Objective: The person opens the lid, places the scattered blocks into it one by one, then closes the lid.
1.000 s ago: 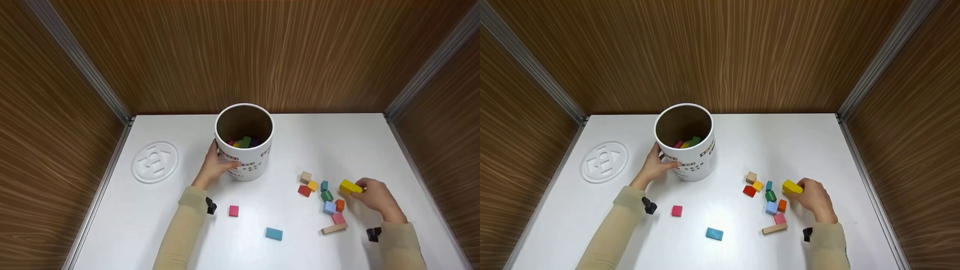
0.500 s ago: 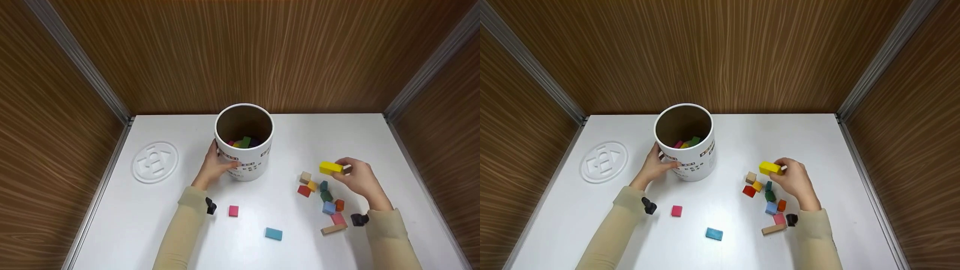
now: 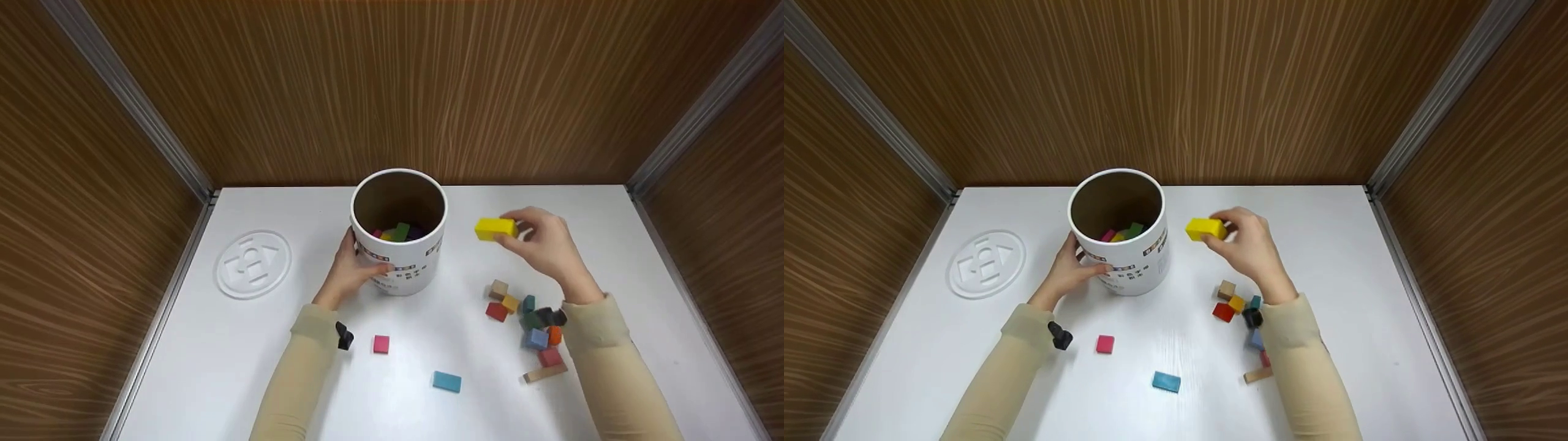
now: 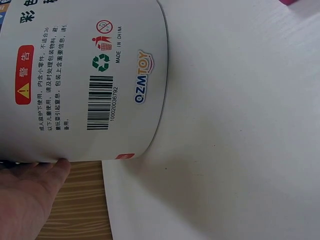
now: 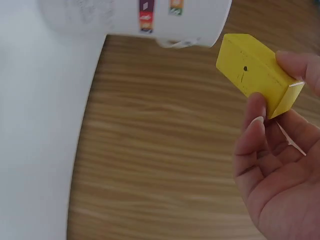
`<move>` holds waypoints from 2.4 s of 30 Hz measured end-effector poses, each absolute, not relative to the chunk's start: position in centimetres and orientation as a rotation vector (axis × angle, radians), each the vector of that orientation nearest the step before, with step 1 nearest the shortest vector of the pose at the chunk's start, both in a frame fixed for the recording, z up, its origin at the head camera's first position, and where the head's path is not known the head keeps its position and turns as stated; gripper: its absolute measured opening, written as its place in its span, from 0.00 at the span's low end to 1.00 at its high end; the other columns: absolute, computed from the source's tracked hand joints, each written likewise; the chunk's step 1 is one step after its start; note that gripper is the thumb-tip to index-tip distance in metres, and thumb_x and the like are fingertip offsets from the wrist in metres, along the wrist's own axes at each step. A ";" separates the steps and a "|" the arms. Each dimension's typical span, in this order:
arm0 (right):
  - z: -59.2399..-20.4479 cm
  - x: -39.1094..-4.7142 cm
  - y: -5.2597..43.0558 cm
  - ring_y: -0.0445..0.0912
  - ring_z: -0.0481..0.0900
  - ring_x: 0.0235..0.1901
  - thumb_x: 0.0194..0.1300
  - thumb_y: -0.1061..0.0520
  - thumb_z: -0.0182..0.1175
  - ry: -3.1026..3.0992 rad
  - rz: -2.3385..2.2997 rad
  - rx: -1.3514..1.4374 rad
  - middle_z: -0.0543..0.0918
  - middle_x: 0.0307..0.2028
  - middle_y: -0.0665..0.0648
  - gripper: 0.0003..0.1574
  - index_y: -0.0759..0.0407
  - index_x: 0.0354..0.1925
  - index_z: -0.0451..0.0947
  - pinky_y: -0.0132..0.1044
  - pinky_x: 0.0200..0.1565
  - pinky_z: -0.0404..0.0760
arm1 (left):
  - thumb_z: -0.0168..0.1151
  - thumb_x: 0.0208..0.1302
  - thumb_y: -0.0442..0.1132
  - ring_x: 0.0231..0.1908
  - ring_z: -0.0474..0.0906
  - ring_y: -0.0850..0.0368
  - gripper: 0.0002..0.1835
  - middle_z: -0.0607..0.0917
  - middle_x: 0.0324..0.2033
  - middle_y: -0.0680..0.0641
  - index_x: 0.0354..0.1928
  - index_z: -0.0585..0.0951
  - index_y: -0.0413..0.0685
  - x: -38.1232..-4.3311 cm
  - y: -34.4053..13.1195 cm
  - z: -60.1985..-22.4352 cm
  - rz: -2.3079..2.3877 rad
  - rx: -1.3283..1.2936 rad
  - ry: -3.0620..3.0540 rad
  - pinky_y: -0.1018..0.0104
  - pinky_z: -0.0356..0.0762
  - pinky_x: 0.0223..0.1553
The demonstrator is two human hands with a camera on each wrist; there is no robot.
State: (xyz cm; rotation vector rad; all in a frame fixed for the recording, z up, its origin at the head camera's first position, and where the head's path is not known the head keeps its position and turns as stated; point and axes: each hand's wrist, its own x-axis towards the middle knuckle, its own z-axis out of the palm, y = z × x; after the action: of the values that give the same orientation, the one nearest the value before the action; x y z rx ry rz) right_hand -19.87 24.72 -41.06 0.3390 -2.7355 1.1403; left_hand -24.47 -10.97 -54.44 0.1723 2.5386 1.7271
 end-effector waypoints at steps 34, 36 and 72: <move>-37.4 -24.7 16.9 0.52 0.80 0.44 0.63 0.55 0.68 -2.784 1.119 0.628 0.80 0.47 0.59 0.19 0.63 0.50 0.81 0.44 0.43 0.84 | 0.83 0.33 0.62 0.73 0.50 0.51 0.74 0.55 0.74 0.49 0.78 0.44 0.56 -24.7 -10.8 -54.4 1.756 0.183 2.514 0.51 0.49 0.72; -37.5 -24.4 17.6 0.51 0.80 0.44 0.63 0.55 0.68 -2.799 1.105 0.609 0.80 0.47 0.59 0.20 0.62 0.51 0.81 0.44 0.44 0.84 | 0.83 0.33 0.62 0.73 0.50 0.51 0.73 0.55 0.74 0.49 0.78 0.45 0.55 -24.7 -10.8 -54.4 1.758 0.183 2.519 0.51 0.49 0.72; -50.3 -21.5 27.5 0.58 0.76 0.47 0.62 0.52 0.68 -3.361 0.928 0.138 0.76 0.52 0.67 0.31 0.62 0.59 0.74 0.57 0.49 0.80 | 0.82 0.33 0.62 0.73 0.50 0.52 0.73 0.55 0.74 0.49 0.78 0.45 0.55 -24.4 -11.0 -54.4 1.744 0.176 2.520 0.56 0.55 0.71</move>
State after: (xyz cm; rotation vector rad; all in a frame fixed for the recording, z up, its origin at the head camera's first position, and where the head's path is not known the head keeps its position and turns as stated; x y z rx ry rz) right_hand -21.48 27.50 -50.34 0.1383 -3.3606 0.9279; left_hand -24.43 -11.02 -54.36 0.1757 2.5203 1.7441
